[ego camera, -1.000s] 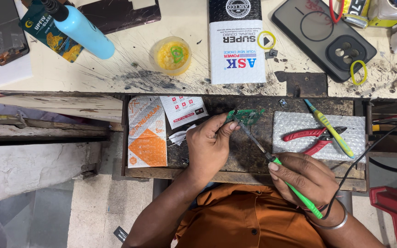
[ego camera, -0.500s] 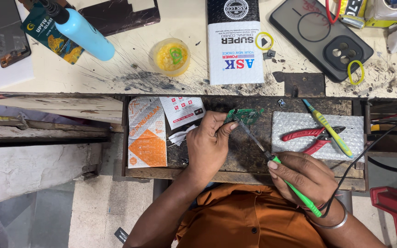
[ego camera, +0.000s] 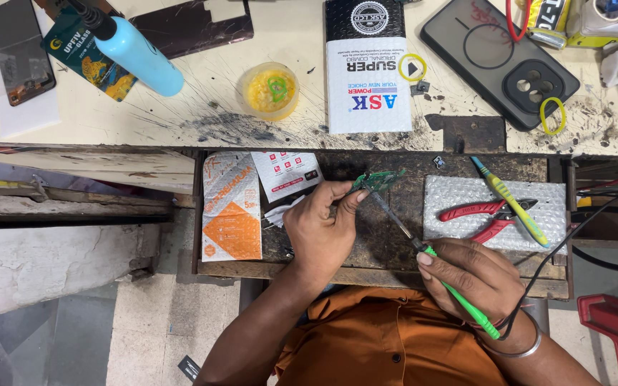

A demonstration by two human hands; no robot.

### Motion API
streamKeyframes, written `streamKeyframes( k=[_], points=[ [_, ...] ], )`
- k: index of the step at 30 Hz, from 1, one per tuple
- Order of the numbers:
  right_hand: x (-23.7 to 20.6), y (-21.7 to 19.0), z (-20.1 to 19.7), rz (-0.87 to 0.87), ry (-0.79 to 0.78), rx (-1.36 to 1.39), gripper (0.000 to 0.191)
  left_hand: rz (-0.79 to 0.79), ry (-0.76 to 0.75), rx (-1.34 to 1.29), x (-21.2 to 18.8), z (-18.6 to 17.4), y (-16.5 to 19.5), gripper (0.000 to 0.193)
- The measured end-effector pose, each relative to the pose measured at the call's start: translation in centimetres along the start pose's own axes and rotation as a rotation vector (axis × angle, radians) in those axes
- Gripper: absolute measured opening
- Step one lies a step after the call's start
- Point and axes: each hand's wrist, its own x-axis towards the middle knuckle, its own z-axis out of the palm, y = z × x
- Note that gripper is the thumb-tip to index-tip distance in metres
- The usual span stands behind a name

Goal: The person cleans a small green circuit board with a brush, then uses a soldering iron to work on specific points on the board. After soldering, the person applies a liquid from a blue bottle and scrubs the board again with the brush.

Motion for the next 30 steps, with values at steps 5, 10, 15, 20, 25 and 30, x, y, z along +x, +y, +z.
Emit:
streamKeyframes(
  k=[5, 10, 15, 20, 25, 30],
  points=[
    [-0.11, -0.10, -0.22, 0.034, -0.015, -0.007, 0.026, 0.010, 0.002, 0.006, 0.09, -0.12, 0.23, 0.015],
    [-0.06, -0.17, -0.19, 0.042, -0.022, 0.000, 0.025, 0.024, 0.001, 0.011, 0.23, -0.26, 0.39, 0.014],
    [0.08, -0.08, 0.03, -0.016, -0.008, 0.002, 0.024, 0.017, 0.006, 0.033, 0.27, -0.39, 0.49, 0.015],
    [0.00, -0.16, -0.15, 0.044, -0.021, 0.030, 0.026, 0.043, -0.002, 0.041, 0.23, -0.41, 0.31, 0.014],
    [0.05, -0.23, -0.30, 0.061, -0.028, 0.037, 0.028, 0.045, -0.010, 0.025, 0.25, -0.34, 0.19, 0.014],
    [0.28, -0.06, 0.03, -0.026, -0.010, 0.012, 0.028, 0.035, -0.006, 0.031, 0.24, -0.47, 0.30, 0.014]
  ],
)
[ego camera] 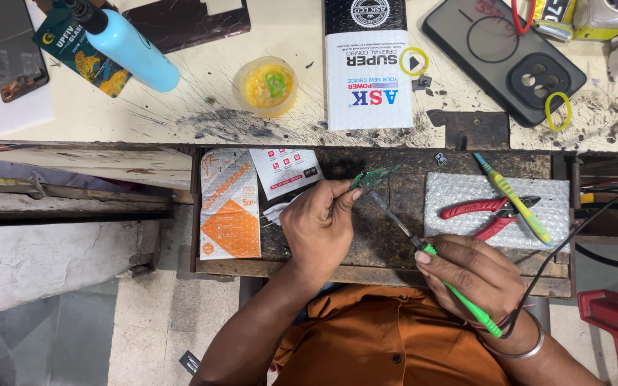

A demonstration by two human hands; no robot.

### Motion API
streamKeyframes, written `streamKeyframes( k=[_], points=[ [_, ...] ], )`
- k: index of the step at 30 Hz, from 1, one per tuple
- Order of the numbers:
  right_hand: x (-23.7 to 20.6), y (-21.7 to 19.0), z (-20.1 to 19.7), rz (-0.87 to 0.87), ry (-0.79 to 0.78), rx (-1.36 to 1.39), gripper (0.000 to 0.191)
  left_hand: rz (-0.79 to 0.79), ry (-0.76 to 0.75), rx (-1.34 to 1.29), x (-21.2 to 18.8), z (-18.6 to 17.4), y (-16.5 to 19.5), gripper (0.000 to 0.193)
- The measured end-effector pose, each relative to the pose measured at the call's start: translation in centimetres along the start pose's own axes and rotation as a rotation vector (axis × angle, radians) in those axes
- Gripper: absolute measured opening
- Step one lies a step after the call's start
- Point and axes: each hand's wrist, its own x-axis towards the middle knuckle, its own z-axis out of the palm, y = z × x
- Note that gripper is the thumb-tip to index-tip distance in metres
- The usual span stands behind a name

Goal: The person cleans a small green circuit board with a brush, then uses a soldering iron to work on specific points on the board. After soldering, the person applies a liquid from a blue bottle and scrubs the board again with the brush.

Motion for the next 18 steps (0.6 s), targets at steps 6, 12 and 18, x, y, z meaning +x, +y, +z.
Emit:
streamKeyframes(
  k=[6, 12, 18],
  points=[
    [-0.21, -0.09, -0.28, 0.067, -0.025, 0.002, 0.028, 0.029, 0.016, 0.011, 0.06, 0.01, 0.09, 0.014],
    [-0.24, 0.03, -0.19, 0.036, 0.005, 0.008, 0.029, 0.017, 0.003, 0.024, 0.00, 0.00, 0.06, 0.014],
    [-0.35, 0.13, -0.03, 0.023, -0.011, 0.012, 0.028, -0.010, -0.018, 0.015, 0.01, 0.05, -0.05, 0.014]
  ],
)
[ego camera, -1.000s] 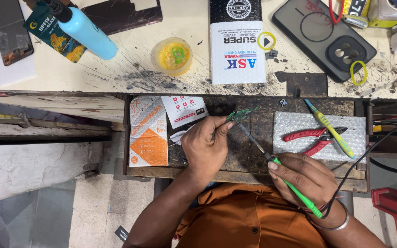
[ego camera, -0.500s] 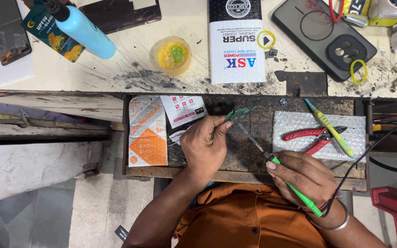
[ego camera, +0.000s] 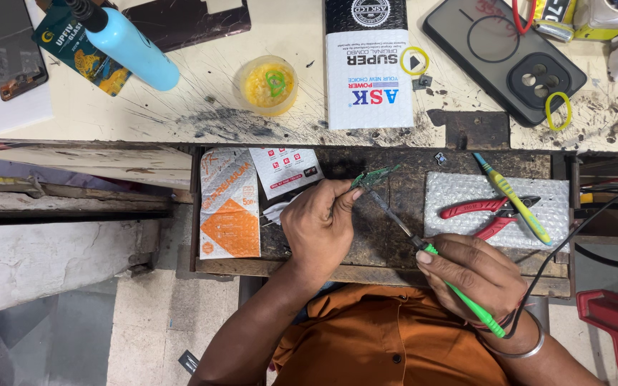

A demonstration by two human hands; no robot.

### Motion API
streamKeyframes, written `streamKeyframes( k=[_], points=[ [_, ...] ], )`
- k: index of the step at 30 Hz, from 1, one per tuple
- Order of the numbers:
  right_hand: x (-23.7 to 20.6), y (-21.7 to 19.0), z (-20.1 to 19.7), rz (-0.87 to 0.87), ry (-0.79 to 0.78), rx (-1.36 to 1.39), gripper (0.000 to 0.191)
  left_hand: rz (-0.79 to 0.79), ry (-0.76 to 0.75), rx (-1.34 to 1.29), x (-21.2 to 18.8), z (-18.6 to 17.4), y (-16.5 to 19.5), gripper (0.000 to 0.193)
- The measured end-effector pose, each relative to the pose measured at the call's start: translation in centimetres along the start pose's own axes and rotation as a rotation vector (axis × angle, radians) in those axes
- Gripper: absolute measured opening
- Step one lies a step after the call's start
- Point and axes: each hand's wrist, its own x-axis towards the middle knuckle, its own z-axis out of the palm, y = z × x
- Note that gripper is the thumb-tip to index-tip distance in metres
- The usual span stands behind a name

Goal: The person cleans a small green circuit board with a brush, then uses a soldering iron to work on specific points on the board. After soldering, the person applies a liquid from a blue bottle and scrubs the board again with the brush.

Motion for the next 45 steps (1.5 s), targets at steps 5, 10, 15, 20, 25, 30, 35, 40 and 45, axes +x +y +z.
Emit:
streamKeyframes(
  k=[5, 10, 15, 20, 25, 30, 35, 40, 45],
  points=[
    [-0.23, -0.17, -0.42, 0.085, -0.011, 0.025, 0.029, 0.050, 0.005, 0.021, -0.02, 0.06, 0.04, 0.013],
    [0.08, -0.08, -0.23, 0.021, -0.001, -0.006, 0.029, 0.036, 0.009, 0.028, 0.03, -0.10, 0.05, 0.014],
    [0.08, -0.01, 0.02, -0.017, 0.016, -0.004, 0.029, 0.013, -0.005, 0.006, 0.08, -0.12, -0.03, 0.013],
    [-0.53, -0.03, -0.32, 0.055, 0.000, -0.019, 0.032, 0.044, -0.010, -0.011, 0.04, 0.07, -0.02, 0.014],
    [-0.67, 0.10, -0.28, -0.006, -0.032, -0.033, 0.032, -0.006, -0.044, -0.039, 0.02, 0.01, 0.12, 0.012],
    [-0.43, 0.11, -0.12, -0.048, -0.037, -0.035, 0.030, -0.040, -0.069, -0.031, -0.06, -0.09, 0.11, 0.012],
    [-0.51, -0.04, -0.32, -0.004, -0.021, 0.001, 0.030, 0.000, -0.064, -0.046, -0.13, 0.18, -0.19, 0.013],
    [-0.57, -0.01, -0.23, -0.035, -0.014, -0.023, 0.028, -0.004, -0.065, -0.021, -0.27, 0.06, -0.32, 0.013],
    [-0.55, -0.05, -0.21, -0.026, -0.019, 0.001, 0.029, -0.001, -0.071, -0.030, -0.21, 0.05, -0.31, 0.013]
  ],
)
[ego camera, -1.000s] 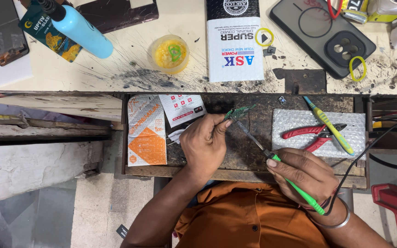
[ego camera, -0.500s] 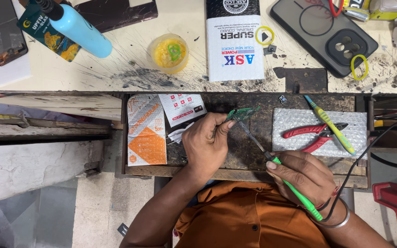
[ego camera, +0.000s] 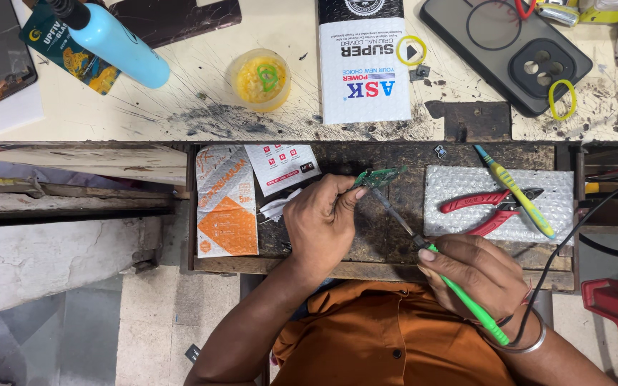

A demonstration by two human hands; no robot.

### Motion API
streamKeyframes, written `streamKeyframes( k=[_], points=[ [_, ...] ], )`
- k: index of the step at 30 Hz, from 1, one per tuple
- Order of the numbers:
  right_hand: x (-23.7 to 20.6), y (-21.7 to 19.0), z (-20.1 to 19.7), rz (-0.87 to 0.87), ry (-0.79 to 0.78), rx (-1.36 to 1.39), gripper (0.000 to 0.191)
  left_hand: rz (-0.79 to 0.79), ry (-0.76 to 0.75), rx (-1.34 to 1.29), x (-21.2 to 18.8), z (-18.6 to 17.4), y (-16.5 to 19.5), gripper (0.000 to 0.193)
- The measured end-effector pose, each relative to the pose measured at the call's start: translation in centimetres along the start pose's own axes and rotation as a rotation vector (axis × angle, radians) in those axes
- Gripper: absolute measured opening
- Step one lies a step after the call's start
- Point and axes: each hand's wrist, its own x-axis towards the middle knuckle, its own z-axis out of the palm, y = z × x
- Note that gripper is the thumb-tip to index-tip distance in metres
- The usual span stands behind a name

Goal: The person cleans a small green circuit board with a brush, then uses a soldering iron to work on specific points on the board. After soldering, the person applies a liquid from a blue bottle and scrubs the board again with the brush.

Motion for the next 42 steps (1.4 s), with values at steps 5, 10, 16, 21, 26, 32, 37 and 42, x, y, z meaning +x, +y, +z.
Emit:
streamKeyframes(
  k=[5, 10, 16, 21, 26, 32, 37, 42],
  points=[
    [-0.2, -0.1, -0.1, 0.015, 0.009, -0.010, 0.029, -0.003, 0.002, 0.014, 0.0, -0.1, 0.2, 0.013],
    [-0.5, 0.4, 0.3, 0.012, 0.050, 0.019, 0.023, -0.012, -0.009, 0.004, -0.1, -0.1, 0.5, 0.012],
    [-1.5, 0.1, -0.4, 0.097, 0.111, 0.119, 0.017, -0.135, -0.007, -0.074, 0.2, 0.2, 0.6, 0.015],
    [-1.6, 0.1, -0.5, 0.117, 0.113, 0.130, 0.015, -0.072, 0.009, -0.093, 0.2, -0.1, 0.9, 0.015],
    [-0.7, 0.5, 0.4, 0.056, 0.154, 0.097, 0.015, -0.086, -0.009, -0.094, 0.2, -0.1, 1.0, 0.015],
    [-0.3, 0.4, 0.5, 0.042, 0.144, 0.088, 0.016, -0.059, -0.009, -0.089, 0.2, 0.0, 0.8, 0.015],
    [-0.4, 0.5, 0.7, 0.025, 0.155, 0.080, 0.015, -0.045, -0.001, -0.081, 0.2, 0.0, 0.8, 0.014],
    [-0.5, 0.6, 0.7, 0.032, 0.163, 0.071, 0.014, -0.044, -0.005, -0.087, 0.2, -0.1, 0.8, 0.013]
  ],
)
